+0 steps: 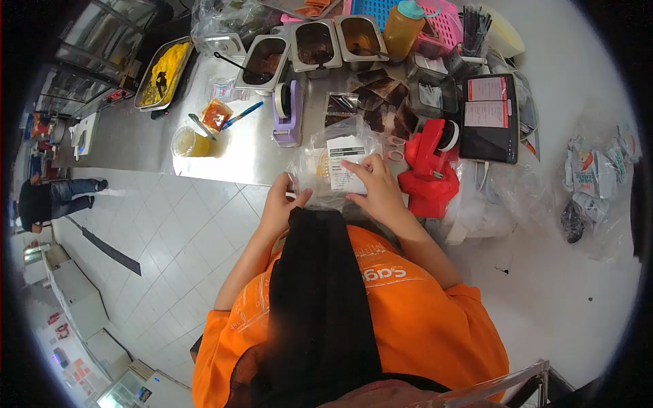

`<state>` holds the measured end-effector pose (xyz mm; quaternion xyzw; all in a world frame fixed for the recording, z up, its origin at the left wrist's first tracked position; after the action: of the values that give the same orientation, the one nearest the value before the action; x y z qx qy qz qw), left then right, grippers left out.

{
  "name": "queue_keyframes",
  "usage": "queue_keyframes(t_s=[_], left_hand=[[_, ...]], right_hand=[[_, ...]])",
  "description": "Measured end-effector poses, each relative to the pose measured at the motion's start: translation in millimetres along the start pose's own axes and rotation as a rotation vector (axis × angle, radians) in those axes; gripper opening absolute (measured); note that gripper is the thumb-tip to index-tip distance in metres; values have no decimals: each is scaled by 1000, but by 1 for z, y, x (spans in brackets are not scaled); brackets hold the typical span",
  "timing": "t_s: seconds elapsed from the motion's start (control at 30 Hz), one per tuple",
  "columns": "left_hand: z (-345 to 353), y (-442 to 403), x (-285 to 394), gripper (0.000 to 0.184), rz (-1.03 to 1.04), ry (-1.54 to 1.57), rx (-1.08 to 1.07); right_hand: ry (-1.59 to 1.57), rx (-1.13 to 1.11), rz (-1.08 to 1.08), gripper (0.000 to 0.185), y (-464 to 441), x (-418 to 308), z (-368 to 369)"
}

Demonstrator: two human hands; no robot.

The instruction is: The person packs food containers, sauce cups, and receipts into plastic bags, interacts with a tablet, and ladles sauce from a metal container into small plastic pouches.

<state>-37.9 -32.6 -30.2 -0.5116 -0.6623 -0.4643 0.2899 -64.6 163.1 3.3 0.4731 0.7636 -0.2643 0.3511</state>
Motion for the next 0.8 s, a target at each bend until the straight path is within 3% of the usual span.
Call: queue_keyframes(t_s=[0.17, 0.27, 0.3, 0.43, 0.63, 0.8], left_hand=[[-5, -13, -5, 15, -25, 431, 28], [-19, 14, 46, 12, 240, 156, 29], [-21, 28, 76, 12, 453, -225, 50], [-10, 33, 79, 23, 427, -146, 12], [8, 31, 66, 41, 252, -175, -237], [23, 17, 64, 43, 407, -477, -217]], right_hand=[[11, -2, -7, 66, 0, 1, 1], [12, 16, -5, 67, 0, 1, -1], [7, 11, 6, 67, 1, 2, 0], [6, -4, 20, 67, -1, 3, 3], [-13, 9, 20, 67, 0, 2, 1], [-4, -2, 6, 68, 1, 3, 3]])
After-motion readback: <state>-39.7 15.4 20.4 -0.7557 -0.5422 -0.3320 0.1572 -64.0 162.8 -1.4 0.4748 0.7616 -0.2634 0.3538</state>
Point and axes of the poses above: each hand's wrist, its own y-axis away from the middle knuckle, its own z-axis out of the palm, x = y × z, the point moved 8 cm from there along -y, towards the middle knuckle, and after that the axes turned 12 degrees about -y, right-handed, at the moved point
